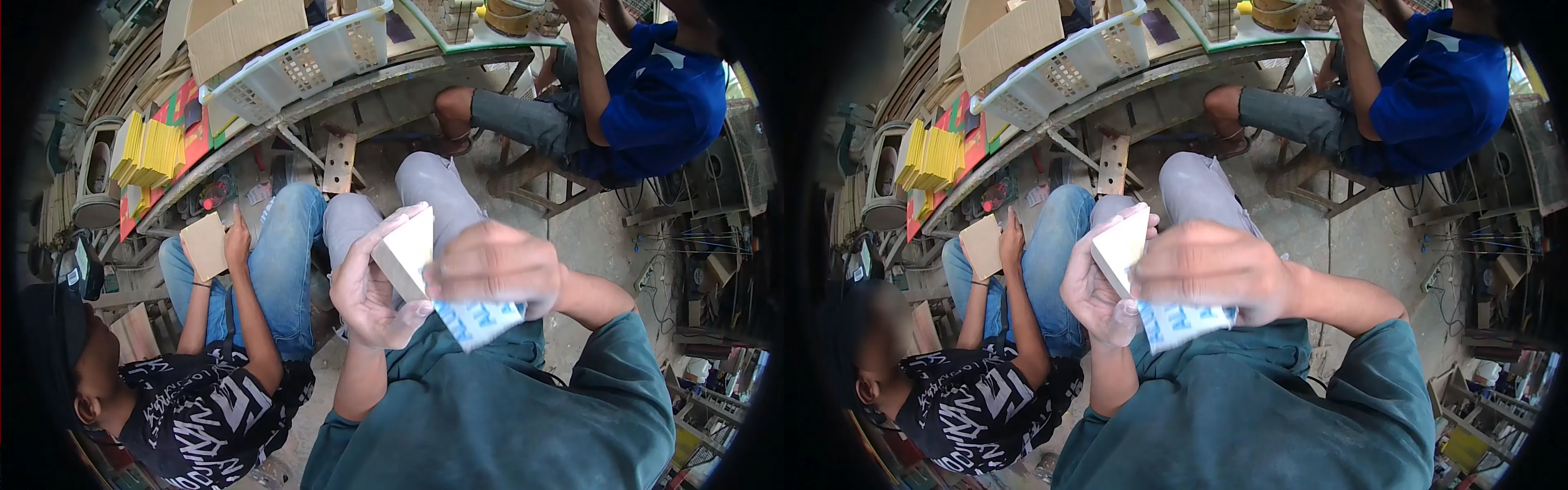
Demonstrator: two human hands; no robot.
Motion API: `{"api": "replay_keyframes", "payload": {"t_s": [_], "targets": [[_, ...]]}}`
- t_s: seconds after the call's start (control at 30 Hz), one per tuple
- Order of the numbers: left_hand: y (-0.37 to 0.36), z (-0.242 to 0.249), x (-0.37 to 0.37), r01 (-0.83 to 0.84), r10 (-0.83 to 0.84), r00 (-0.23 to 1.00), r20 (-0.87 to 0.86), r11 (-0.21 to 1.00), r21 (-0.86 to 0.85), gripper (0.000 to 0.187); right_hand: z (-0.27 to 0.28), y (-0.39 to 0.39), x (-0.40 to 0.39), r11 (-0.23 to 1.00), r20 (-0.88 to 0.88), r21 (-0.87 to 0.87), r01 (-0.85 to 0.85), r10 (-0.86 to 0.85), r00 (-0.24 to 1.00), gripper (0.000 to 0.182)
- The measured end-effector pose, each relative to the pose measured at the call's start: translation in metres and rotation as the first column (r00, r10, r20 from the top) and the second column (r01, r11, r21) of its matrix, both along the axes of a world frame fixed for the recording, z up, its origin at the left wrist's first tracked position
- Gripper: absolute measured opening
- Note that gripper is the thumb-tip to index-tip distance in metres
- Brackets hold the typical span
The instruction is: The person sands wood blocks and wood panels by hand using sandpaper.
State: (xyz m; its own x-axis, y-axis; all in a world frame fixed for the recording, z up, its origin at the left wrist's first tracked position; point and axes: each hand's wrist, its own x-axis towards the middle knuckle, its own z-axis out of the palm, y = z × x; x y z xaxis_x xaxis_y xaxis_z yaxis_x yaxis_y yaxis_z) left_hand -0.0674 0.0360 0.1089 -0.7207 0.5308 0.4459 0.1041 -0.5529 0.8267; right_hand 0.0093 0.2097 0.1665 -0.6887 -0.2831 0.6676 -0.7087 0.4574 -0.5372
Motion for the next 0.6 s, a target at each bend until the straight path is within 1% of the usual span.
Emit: {"api": "replay_keyframes", "payload": {"t_s": [0.03, 0.1, 0.13, 0.17, 0.23, 0.27, 0.3, 0.37, 0.4, 0.43, 0.5, 0.6], "targets": [[0.000, 0.001, 0.001, -0.002, 0.001, 1.000, 0.016, 1.000, 0.004, 0.077, -0.001, -0.002, 0.002, 0.999, -0.023, 0.011, -0.033, 0.033, 0.999, 0.038], [0.000, -0.001, 0.002, -0.008, 0.008, 0.999, 0.033, 1.000, 0.011, 0.077, -0.007, 0.005, -0.005, 0.997, 0.031, 0.000, 0.071, -0.071, 0.997, 0.034], [-0.001, -0.001, 0.001, -0.002, 0.002, 1.000, 0.028, 1.000, 0.012, 0.077, 0.002, 0.005, -0.007, 0.990, 0.068, 0.011, 0.138, -0.139, 0.988, 0.034], [0.000, -0.001, -0.001, 0.004, -0.004, 1.000, 0.016, 1.000, 0.018, 0.077, 0.000, 0.003, -0.006, 0.990, 0.063, 0.014, 0.138, -0.139, 0.988, 0.034], [0.002, -0.006, -0.002, 0.007, -0.007, 1.000, 0.003, 0.999, 0.035, 0.077, -0.007, -0.005, 0.002, 1.000, -0.031, -0.012, -0.002, 0.001, 1.000, 0.036], [0.000, -0.008, -0.001, 0.012, -0.012, 1.000, -0.004, 0.999, 0.046, 0.076, -0.006, -0.003, 0.002, 1.000, -0.028, 0.002, -0.022, 0.022, 0.999, 0.037], [0.000, -0.007, -0.001, 0.012, -0.012, 1.000, -0.002, 0.999, 0.044, 0.076, -0.005, 0.000, -0.001, 1.000, -0.027, 0.000, -0.022, 0.022, 0.999, 0.037], [0.002, -0.001, -0.002, -0.020, 0.021, 1.000, -0.022, 0.999, 0.029, 0.076, -0.001, 0.006, -0.007, 0.993, 0.057, 0.004, 0.114, -0.114, 0.992, 0.034], [0.005, -0.002, -0.002, -0.020, 0.021, 0.999, -0.028, 0.999, 0.037, 0.076, 0.000, 0.004, -0.003, 0.995, 0.036, 0.056, 0.088, -0.090, 0.995, 0.034], [0.005, -0.004, -0.001, -0.003, 0.003, 1.000, -0.006, 0.998, 0.055, 0.076, -0.005, 0.002, 0.000, 0.999, 0.001, 0.048, 0.016, -0.016, 1.000, 0.036], [0.002, -0.004, 0.002, 0.011, -0.013, 0.999, 0.029, 0.998, 0.061, 0.076, -0.005, -0.001, 0.002, 1.000, -0.014, 0.002, -0.014, 0.014, 1.000, 0.037], [0.002, -0.004, -0.002, -0.012, 0.013, 1.000, -0.022, 0.999, 0.033, 0.076, -0.002, 0.004, -0.006, 0.993, 0.052, 0.012, 0.118, -0.119, 0.992, 0.032]]}}
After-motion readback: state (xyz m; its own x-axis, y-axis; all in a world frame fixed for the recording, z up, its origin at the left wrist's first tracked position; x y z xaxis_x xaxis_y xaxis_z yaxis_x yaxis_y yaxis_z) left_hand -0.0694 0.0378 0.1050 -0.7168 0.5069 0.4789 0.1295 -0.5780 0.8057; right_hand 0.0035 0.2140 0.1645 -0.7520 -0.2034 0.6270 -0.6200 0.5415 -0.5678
